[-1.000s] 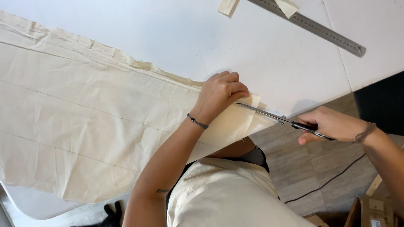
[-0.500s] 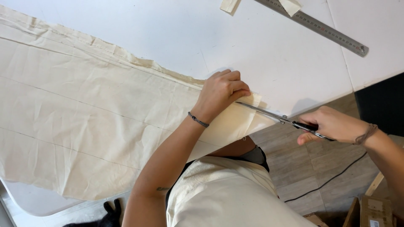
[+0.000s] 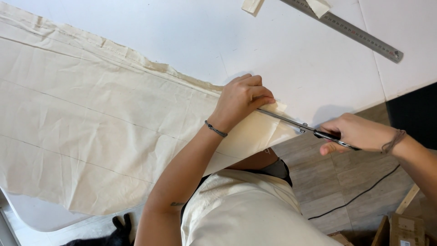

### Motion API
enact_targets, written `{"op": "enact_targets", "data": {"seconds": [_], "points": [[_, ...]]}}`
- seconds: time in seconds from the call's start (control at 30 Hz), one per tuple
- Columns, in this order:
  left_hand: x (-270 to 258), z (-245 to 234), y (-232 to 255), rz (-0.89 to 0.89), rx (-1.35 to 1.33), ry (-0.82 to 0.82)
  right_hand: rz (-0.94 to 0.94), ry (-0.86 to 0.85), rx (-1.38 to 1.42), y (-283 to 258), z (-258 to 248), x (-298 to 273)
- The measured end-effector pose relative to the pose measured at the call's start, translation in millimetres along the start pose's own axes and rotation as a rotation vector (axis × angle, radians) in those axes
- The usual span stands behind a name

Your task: Cutting fabric pieces with scissors on a workshop table and opening a curtain.

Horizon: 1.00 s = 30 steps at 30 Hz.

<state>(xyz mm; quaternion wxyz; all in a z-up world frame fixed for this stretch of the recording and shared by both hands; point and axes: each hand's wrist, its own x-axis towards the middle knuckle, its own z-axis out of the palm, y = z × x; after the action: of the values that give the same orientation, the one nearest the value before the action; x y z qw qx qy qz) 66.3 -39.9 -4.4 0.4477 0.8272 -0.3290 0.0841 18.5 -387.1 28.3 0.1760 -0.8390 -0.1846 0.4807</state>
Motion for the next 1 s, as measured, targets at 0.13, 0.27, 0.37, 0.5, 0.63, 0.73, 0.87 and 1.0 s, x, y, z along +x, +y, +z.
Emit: {"op": "enact_targets", "data": {"seconds": [0.13,0.27,0.37,0.5,0.63,0.73,0.87,1.0], "points": [[1,4,-3,0.002,-0.004,0.014,-0.029,0.026,-0.021,7,6,3],[0,4,-4,0.022,0.025,0.008,-0.024,0.053,-0.074,4,8,1],[-2,-2,6,0.060,0.144,0.048,-0.003,0.056,-0.005,-10,4,-3],[-23,-41,64,-0.234,0.774,0.014,0.059,0.026,0.027,-17,1,-4],[-73,-79,85,-0.413,0.866,0.086,0.052,0.035,-0.035,-3,0,0],[-110,-68,68,-0.504,0.919,-0.042,0.011,0.045,-0.085,9,2,2],[-124,-46,69,-0.361,0.789,-0.127,0.019,-0.005,-0.072,3,-2,7],[-124,-43,73,-0.369,0.781,-0.128,0.037,-0.023,-0.056,-9,-4,13]]}}
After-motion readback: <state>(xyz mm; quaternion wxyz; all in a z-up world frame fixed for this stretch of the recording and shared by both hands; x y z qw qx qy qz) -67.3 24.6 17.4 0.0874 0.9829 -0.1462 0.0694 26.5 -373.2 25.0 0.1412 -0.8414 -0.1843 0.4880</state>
